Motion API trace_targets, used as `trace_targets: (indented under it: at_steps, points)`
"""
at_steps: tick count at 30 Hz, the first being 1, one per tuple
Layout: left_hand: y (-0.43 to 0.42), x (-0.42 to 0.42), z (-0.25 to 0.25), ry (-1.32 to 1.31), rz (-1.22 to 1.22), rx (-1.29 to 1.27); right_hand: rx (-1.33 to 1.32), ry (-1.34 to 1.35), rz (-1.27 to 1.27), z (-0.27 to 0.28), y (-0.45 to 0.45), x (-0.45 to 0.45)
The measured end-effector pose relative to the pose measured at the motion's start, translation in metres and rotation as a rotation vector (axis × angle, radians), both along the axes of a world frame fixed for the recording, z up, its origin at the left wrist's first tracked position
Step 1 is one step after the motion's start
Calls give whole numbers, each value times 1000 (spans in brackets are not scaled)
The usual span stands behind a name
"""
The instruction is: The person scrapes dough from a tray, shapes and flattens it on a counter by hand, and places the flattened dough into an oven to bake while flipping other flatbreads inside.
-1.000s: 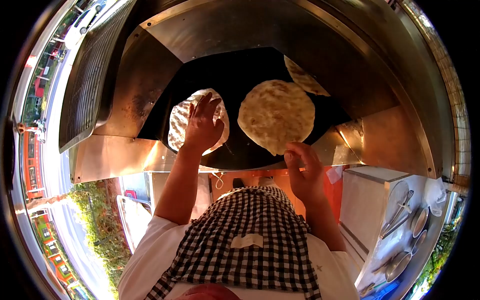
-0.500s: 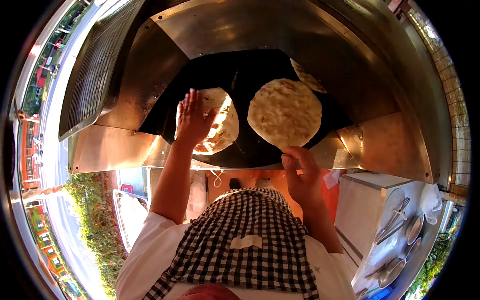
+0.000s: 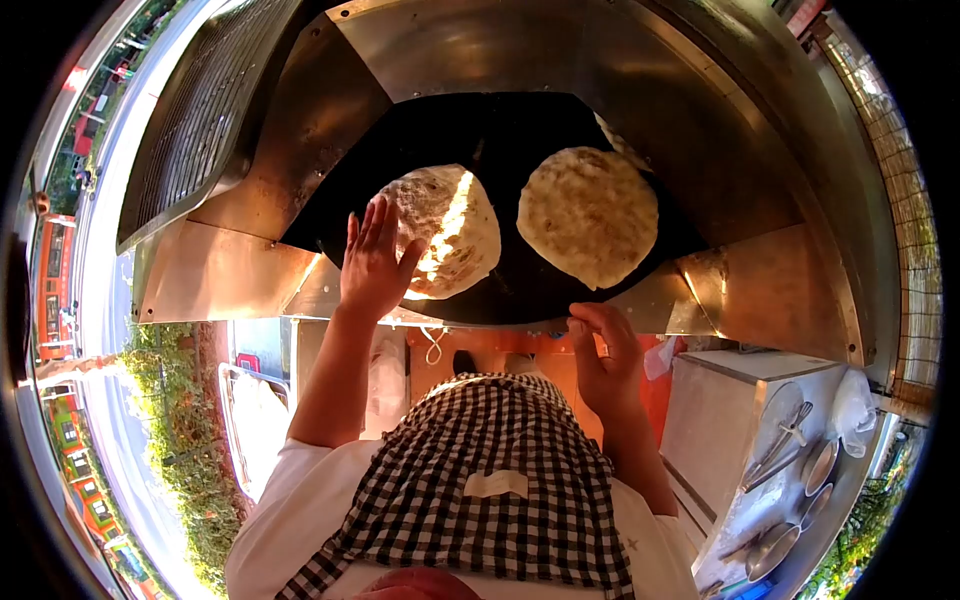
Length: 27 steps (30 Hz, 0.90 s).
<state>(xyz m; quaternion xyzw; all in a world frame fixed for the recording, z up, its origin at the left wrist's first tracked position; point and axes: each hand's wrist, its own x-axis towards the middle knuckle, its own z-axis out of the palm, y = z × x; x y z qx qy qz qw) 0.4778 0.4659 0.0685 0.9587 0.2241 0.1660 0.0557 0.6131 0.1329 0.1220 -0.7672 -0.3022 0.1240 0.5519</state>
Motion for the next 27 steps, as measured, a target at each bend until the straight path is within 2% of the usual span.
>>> trace_targets:
  at_steps: [3,6,10,11,14,15,19,22,23,27]
  points:
    - [0,-25,-6,155,23,41,13,4,9,-1,1,-4]
    - [-4,-32,5,118,54,68,-2,-8,45,7,9,-9]
    - [-3,-40,2,209,56,19,21,-55,72,7,18,-13]
    - [-5,-40,5,91,84,30,38,-79,78,6,19,-13]
    - [-11,-49,20,200,-53,60,8,-83,75,5,17,-15]
    - [-13,-51,21,355,-66,58,-4,-81,81,4,15,-17]
    - [-17,-57,17,128,-56,24,-14,-81,82,6,19,-22]
    - [-25,-63,16,316,-72,-68,-28,-96,81,4,15,-26]
    - [-26,-65,15,347,-67,-10,-29,-107,86,3,16,-25]
    - [-43,-56,23,221,-115,58,-36,-73,71,2,13,-28]
